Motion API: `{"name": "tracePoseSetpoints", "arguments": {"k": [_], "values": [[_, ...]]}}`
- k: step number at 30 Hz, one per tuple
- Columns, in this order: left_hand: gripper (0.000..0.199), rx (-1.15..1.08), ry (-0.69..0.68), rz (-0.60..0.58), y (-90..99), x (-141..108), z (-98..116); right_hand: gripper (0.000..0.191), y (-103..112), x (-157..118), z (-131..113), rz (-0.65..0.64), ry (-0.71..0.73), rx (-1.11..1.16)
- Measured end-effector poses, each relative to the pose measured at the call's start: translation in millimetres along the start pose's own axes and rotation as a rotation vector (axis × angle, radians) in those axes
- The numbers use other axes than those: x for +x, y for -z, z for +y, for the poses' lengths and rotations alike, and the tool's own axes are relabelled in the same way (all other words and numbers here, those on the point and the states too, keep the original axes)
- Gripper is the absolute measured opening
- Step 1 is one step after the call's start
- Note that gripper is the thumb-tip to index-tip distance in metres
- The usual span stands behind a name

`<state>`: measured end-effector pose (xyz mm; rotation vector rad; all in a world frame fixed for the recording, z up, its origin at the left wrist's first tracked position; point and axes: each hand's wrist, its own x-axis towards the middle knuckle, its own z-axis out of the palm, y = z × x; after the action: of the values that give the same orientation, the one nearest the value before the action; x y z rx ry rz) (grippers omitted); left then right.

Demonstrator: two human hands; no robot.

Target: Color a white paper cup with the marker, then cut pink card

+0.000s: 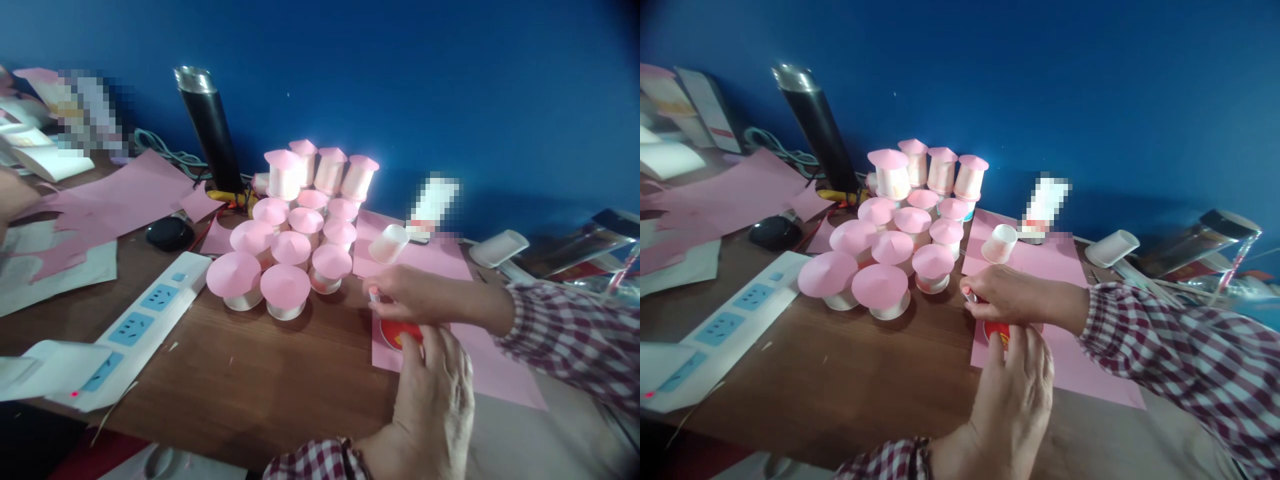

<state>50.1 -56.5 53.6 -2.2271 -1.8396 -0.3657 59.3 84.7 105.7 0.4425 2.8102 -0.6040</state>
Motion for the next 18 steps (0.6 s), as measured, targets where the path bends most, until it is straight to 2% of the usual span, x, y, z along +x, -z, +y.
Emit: {"name": "tracePoseSetpoints", "arguments": {"k": [5, 8, 10, 13, 15, 18], "values": [[0.044, 0.015, -0.004, -0.013, 3.6, -1.8, -1.3, 0.026, 3.8, 1.7, -4.8, -0.013, -0.013, 0.038], [0.045, 0.032, 0.001, 0.015, -0.4, -2.8, 1.1, 0.019, 7.1, -5.1, -3.4, 0.099, -0.075, 0.109], [0.045, 0.043, 0.011, 0.057, -4.0, -3.2, 3.3, 0.014, 8.2, -19.7, -1.0, 0.278, -0.198, 0.175], [0.043, 0.028, 0.02, 0.08, -3.4, -1.7, 2.6, 0.018, 0.0, -58.9, 1.7, 0.687, -0.374, 0.189], [0.041, 0.0, -0.02, 0.063, 3.4, 1.6, -3.9, 0.02, -15.8, -92.6, -0.3, 0.919, -0.503, 0.095], [0.03, -0.037, -0.15, -0.045, 21.2, 11.2, -23.0, 0.023, -53.1, -142.0, -12.9, 1.098, -0.664, 0.027]]}}
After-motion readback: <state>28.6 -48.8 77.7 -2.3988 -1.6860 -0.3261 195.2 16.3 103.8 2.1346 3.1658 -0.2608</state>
